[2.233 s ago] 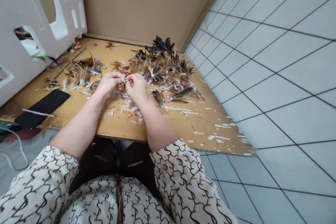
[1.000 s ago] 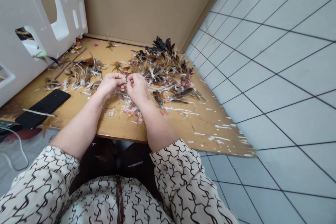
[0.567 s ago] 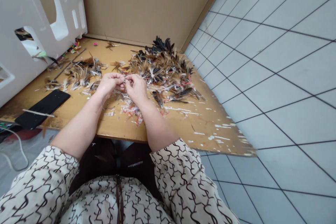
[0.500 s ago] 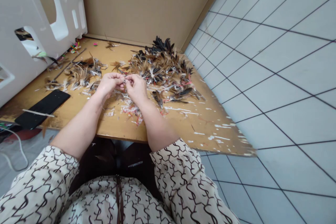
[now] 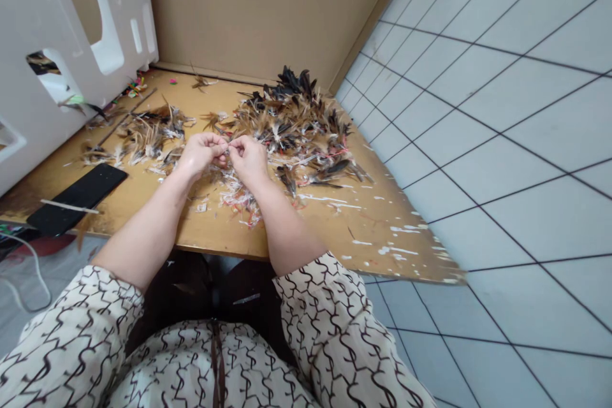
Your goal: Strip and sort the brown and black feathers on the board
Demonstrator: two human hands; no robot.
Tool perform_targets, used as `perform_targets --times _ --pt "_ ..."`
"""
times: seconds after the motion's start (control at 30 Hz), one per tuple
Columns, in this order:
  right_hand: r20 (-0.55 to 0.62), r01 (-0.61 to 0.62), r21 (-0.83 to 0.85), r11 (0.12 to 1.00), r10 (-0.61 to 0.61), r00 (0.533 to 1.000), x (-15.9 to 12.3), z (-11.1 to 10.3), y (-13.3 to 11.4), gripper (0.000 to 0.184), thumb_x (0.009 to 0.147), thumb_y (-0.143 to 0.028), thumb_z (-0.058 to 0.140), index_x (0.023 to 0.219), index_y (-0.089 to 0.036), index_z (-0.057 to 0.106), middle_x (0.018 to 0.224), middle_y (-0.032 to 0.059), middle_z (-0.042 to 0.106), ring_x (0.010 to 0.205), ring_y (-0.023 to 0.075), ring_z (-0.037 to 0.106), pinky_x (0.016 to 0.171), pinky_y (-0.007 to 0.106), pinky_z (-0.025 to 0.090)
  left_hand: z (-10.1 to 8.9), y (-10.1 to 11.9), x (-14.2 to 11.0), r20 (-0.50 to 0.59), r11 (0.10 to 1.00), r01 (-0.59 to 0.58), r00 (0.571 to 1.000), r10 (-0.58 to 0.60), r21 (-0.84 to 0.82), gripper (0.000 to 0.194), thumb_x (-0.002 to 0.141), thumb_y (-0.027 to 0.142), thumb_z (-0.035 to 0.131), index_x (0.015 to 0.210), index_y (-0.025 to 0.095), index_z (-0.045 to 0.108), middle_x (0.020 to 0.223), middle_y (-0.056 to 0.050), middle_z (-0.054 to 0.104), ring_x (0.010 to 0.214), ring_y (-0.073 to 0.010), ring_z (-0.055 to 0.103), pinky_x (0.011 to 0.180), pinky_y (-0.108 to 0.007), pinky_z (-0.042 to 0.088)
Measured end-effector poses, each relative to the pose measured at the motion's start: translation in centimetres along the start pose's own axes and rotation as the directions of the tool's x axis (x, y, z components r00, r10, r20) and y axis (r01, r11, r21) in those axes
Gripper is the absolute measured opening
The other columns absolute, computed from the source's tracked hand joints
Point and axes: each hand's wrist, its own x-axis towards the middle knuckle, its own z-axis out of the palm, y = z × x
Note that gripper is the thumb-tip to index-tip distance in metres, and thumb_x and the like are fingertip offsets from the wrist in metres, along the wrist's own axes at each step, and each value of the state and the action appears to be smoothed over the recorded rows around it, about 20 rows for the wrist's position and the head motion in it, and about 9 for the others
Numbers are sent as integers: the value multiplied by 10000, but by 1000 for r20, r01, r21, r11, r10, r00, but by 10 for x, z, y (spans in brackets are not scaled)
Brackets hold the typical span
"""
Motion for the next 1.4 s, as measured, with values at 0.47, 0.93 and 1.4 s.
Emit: perform_targets --times 0.47,0.93,1.4 --pt "-59 26 4 1000 -26 998 -1 2 0 61 710 -183 417 699 -200 475 705 6 543 709 143 490 687 276 394 -1 3 1 -34 995 72 997 -75 -74 122 619 76 625 550 118 532 425 23 542 380 -68 499 441 -186 460" --pt "-39 263 149 953 -260 965 -4 -2 -5 57 682 -171 431 639 -205 414 666 -4 491 711 142 449 728 289 371 1 7 1 -151 990 87 983 -103 -108 181 601 22 516 466 130 462 391 46 451 370 -54 424 436 -190 442" --pt "-19 268 162 950 -268 963 -2 -2 -4 58 660 -152 418 634 -204 415 661 -5 492 708 141 443 731 287 366 0 5 4 -168 987 86 980 -109 -137 193 641 40 497 476 134 465 414 31 482 368 -59 427 386 -168 389"
